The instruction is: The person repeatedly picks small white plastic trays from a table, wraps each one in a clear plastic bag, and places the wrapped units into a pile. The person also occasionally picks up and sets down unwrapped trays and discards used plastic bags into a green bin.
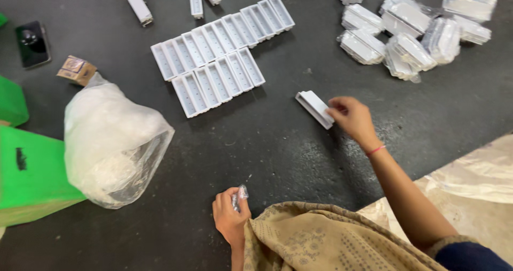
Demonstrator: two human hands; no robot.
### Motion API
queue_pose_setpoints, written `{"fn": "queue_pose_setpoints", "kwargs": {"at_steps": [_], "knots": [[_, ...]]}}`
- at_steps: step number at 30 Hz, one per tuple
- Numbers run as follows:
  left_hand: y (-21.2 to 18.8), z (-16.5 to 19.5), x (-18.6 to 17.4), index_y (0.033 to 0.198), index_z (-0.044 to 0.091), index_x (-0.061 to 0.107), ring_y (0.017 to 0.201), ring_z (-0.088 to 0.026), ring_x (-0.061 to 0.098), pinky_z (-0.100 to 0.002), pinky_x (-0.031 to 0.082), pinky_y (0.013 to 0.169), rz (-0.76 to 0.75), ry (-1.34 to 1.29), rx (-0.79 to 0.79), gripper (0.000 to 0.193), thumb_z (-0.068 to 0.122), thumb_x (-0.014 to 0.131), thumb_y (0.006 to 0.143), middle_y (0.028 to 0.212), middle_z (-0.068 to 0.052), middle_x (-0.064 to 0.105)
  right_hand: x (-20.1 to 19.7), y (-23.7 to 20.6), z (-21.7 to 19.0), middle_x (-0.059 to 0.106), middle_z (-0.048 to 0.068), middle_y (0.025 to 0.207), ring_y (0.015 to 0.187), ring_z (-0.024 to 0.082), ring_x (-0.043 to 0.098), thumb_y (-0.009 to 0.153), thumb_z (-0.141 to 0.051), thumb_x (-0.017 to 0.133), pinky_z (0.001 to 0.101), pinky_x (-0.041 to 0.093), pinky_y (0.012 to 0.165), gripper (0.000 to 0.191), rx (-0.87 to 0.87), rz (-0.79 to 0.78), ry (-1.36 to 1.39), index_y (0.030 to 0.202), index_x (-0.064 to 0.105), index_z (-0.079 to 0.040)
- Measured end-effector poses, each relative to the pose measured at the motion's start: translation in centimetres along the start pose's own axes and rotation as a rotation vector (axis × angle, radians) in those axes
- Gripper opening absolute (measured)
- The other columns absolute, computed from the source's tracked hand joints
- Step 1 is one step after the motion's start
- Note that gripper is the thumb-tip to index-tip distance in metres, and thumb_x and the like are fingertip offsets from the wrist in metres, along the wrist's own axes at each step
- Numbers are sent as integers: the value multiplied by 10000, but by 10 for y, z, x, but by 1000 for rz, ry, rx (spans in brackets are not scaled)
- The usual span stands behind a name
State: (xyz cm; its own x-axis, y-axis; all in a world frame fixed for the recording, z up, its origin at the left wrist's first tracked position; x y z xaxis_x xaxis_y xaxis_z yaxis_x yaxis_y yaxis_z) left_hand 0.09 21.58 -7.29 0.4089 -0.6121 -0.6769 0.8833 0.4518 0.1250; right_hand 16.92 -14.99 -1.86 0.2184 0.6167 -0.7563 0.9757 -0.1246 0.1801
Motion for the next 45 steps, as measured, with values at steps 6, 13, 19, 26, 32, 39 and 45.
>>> {"fn": "queue_pose_setpoints", "kwargs": {"at_steps": [6, 13, 19, 26, 32, 39, 45], "knots": [[-1, -8, 2, 927, 165, 711, 859, -228, 627, -384, 516, 747, 20, 2, 36, 127, 268, 745, 861, 899, 18, 664, 13, -24, -6, 722, 172, 1120, 941, 313, 719, 847, -214, 768, 390, 565, 815, 391, -30, 83, -9, 1187, 709, -31], [-2, -11, 5, 948, 172, 705, 884, -229, 626, -389, 517, 764, -14, 19, -5, 110, 251, 713, 872, 921, 21, 661, 2, 0, 27, 743, 166, 1033, 914, 301, 730, 963, -295, 695, 390, 554, 832, 297, 114, 130, -9, 1070, 772, -29], [-2, -5, 2, 953, 169, 699, 866, -217, 620, -380, 515, 760, -6, -11, 21, 102, 249, 705, 890, 915, 22, 657, -2, -1, 24, 708, 203, 1083, 908, 319, 709, 883, -305, 787, 386, 558, 791, 433, -52, 88, -18, 1178, 701, 1], [-2, -3, 1, 950, 156, 700, 854, -210, 620, -374, 514, 747, 11, -14, 39, 118, 254, 713, 885, 903, 22, 659, 23, 2, 62, 736, 144, 1156, 988, 209, 688, 937, -227, 729, 308, 577, 871, 397, 432, -86, 669, 1253, 702, 12], [-2, -2, 3, 950, 150, 704, 857, -205, 621, -365, 515, 749, -3, -5, 30, 118, 252, 703, 891, 904, 25, 658, 40, -4, 72, 719, 116, 1192, 1060, 169, 694, 958, -241, 705, 276, 579, 940, 441, 570, -237, 1132, 1294, 650, 38], [-1, 7, -3, 973, 139, 706, 916, -246, 614, -388, 497, 820, -54, -18, 86, 133, 250, 685, 903, 974, -11, 663, 48, 9, 52, 696, 104, 1130, 984, 170, 699, 941, -188, 723, 282, 592, 890, 277, 426, -128, 981, 1157, 666, -25], [-22, 18, -22, 1140, 195, 717, 1273, -319, 492, -506, 359, 1058, -75, 166, 231, 277, 300, 705, 884, 1322, -85, 571, 65, 53, -2, 631, 135, 1022, 906, 268, 673, 895, -109, 797, 332, 560, 826, 193, -18, 206, 194, 982, 667, 3]]}}
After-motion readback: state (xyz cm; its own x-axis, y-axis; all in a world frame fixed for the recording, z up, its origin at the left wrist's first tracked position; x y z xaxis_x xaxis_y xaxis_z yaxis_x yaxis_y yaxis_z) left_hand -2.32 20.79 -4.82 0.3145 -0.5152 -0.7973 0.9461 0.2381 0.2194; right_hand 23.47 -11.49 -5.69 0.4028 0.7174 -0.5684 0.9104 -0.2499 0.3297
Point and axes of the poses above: each hand's wrist, its own y-axis towards the middle knuckle, its own x-axis out of the palm, z = x × y, the point moved 5 cm from there along y, towards the middle knuckle
